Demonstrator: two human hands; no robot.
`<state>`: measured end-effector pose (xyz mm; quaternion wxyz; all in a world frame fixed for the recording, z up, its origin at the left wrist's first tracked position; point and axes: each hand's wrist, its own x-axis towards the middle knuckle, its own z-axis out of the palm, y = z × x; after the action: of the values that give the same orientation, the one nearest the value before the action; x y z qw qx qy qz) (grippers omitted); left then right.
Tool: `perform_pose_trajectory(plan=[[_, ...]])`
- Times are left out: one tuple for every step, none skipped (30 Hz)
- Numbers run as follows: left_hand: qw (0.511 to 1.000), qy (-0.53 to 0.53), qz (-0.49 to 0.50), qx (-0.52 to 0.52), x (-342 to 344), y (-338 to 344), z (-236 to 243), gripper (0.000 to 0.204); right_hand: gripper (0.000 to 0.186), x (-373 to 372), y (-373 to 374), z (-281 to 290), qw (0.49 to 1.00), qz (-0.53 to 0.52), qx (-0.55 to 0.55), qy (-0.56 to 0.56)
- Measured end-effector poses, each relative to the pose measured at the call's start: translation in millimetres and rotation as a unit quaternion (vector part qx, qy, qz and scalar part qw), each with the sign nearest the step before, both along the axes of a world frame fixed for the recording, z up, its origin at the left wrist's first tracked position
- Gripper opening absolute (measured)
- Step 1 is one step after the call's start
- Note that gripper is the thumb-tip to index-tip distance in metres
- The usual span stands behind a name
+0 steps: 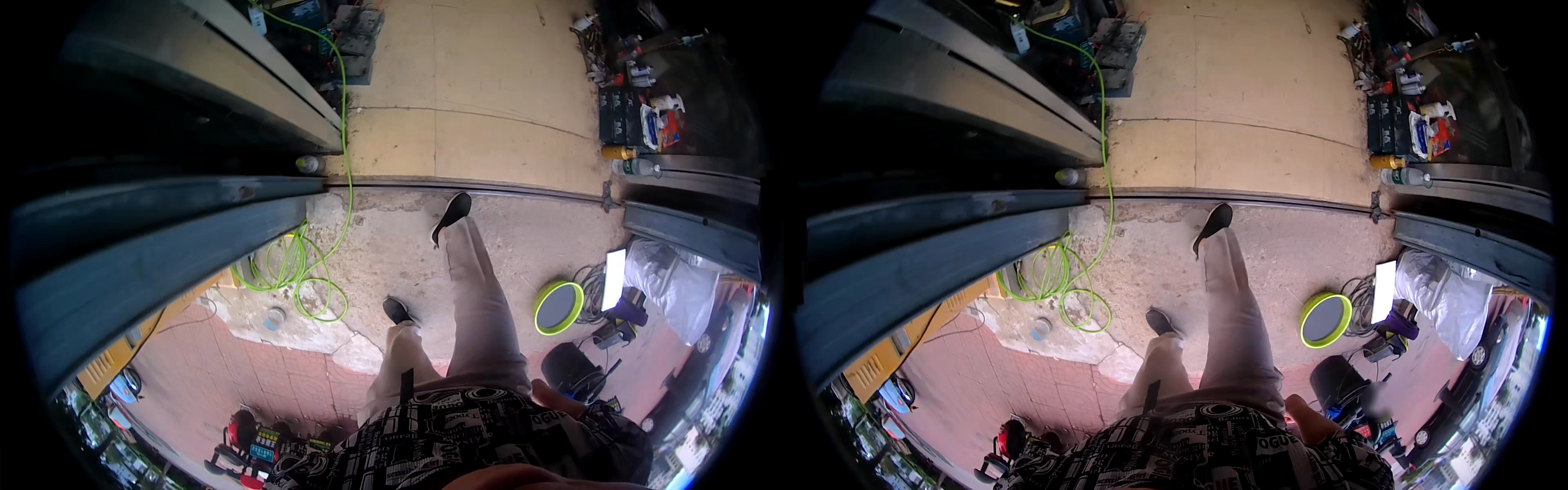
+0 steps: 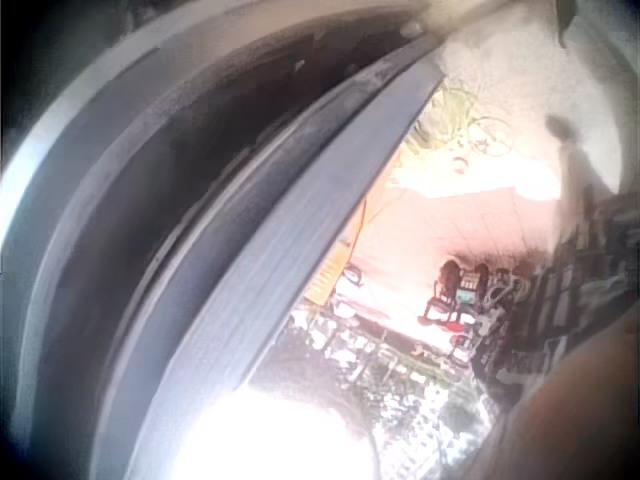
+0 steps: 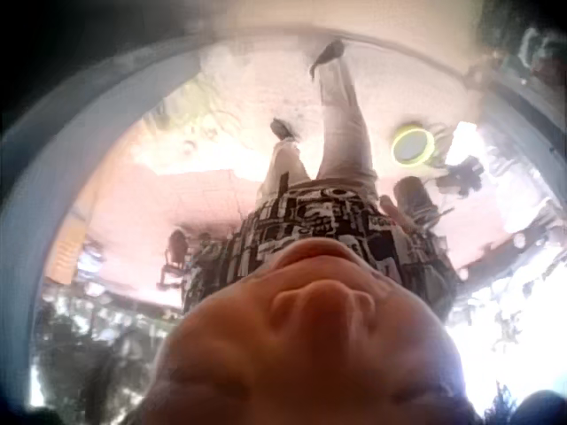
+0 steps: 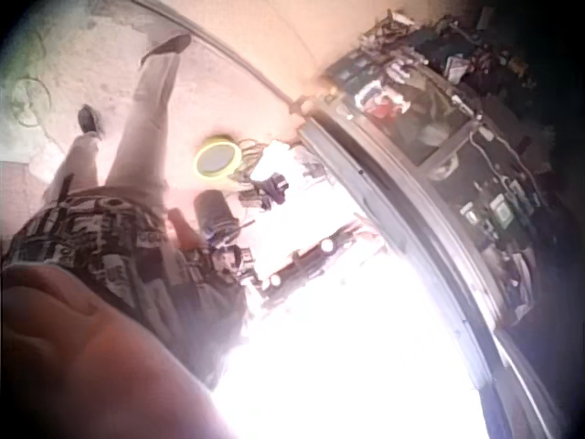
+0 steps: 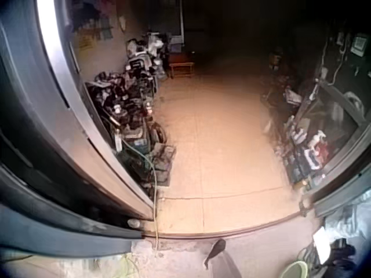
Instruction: The person wipes a scooter seat with a blue cloth, then installs a light blue backrest onto the scooter. They use a screwdriver to tighten screws on the backrest and adjust its position.
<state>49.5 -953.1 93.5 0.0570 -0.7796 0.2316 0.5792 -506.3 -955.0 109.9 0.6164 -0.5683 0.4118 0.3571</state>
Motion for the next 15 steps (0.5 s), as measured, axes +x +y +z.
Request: perform_pose_trajectory(plan=[[0.999, -0.009, -0.024, 0.019, 7.7, -13.7, 11.7, 0.036, 0.026, -0.5, -7.1, 0.4, 1.0, -0.016, -0.022, -0.009], [0.998, -0.02, -0.041, 0.037, 14.4, -32.6, 27.8, 0.036, 0.028, 4.8, -23.6, -3.0, 0.993, -0.087, 0.043, 0.064], [0.997, -0.025, -0.052, 0.05, 17.6, -55.3, 34.5, 0.036, 0.027, 1.7, -45.8, -4.7, 0.979, -0.134, 0.06, 0.139], [0.996, -0.03, -0.061, 0.057, 22.9, -82.9, 43.5, 0.036, 0.026, 10.3, -69.8, -1.9, 0.955, -0.196, 0.069, 0.211], [0.995, -0.039, -0.072, 0.062, 30.3, -113.8, 56.5, 0.035, 0.025, 29.8, -103.0, 8.8, 0.922, -0.261, 0.074, 0.276], [0.994, -0.039, -0.081, 0.06, 28.8, -147.3, 57.7, 0.035, 0.024, 40.9, -139.7, 24.3, 0.833, -0.383, 0.113, 0.383], [0.994, -0.045, -0.081, 0.063, 31.9, -168.5, 70.1, 0.035, 0.022, 49.5, -195.8, 54.9, 0.803, -0.448, 0.123, 0.373], [0.994, -0.036, -0.081, 0.064, 26.9, -191.2, 77.0, 0.035, 0.021, 35.9, -203.7, 58.6, 0.764, -0.507, 0.124, 0.381], [0.995, -0.031, -0.075, 0.061, 17.3, -210.9, 78.2, 0.035, 0.021, 25.2, -218.2, 55.5, 0.725, -0.56, 0.122, 0.382], [0.995, -0.025, -0.078, 0.051, 8.4, -231.2, 78.6, 0.035, 0.021, 15.5, -232.7, 51.5, 0.703, -0.588, 0.117, 0.382], [0.994, -0.018, -0.1, 0.042, 3.8, -266.3, 78.4, 0.035, 0.021, 14.2, -239.5, 50.9, 0.668, -0.627, 0.119, 0.382], [0.992, -0.01, -0.121, 0.022, -5.5, -295.7, 74.0, 0.034, 0.016, 9.1, -256.9, 53.2, 0.673, -0.64, 0.101, 0.356], [0.986, -0.009, -0.164, -0.003, -8.0, -329.4, 69.7, 0.034, 0.016, 4.7, -275.7, 53.6, 0.681, -0.643, 0.104, 0.335], [0.973, -0.018, -0.229, -0.039, -10.9, -365.7, 63.2, 0.034, 0.015, 0.0, -295.0, 52.5, 0.693, -0.639, 0.111, 0.315], [0.966, -0.021, -0.248, -0.067, -13.4, -403.0, 55.8, 0.034, 0.015, -3.7, -312.0, 53.1, 0.705, -0.634, 0.12, 0.294]])
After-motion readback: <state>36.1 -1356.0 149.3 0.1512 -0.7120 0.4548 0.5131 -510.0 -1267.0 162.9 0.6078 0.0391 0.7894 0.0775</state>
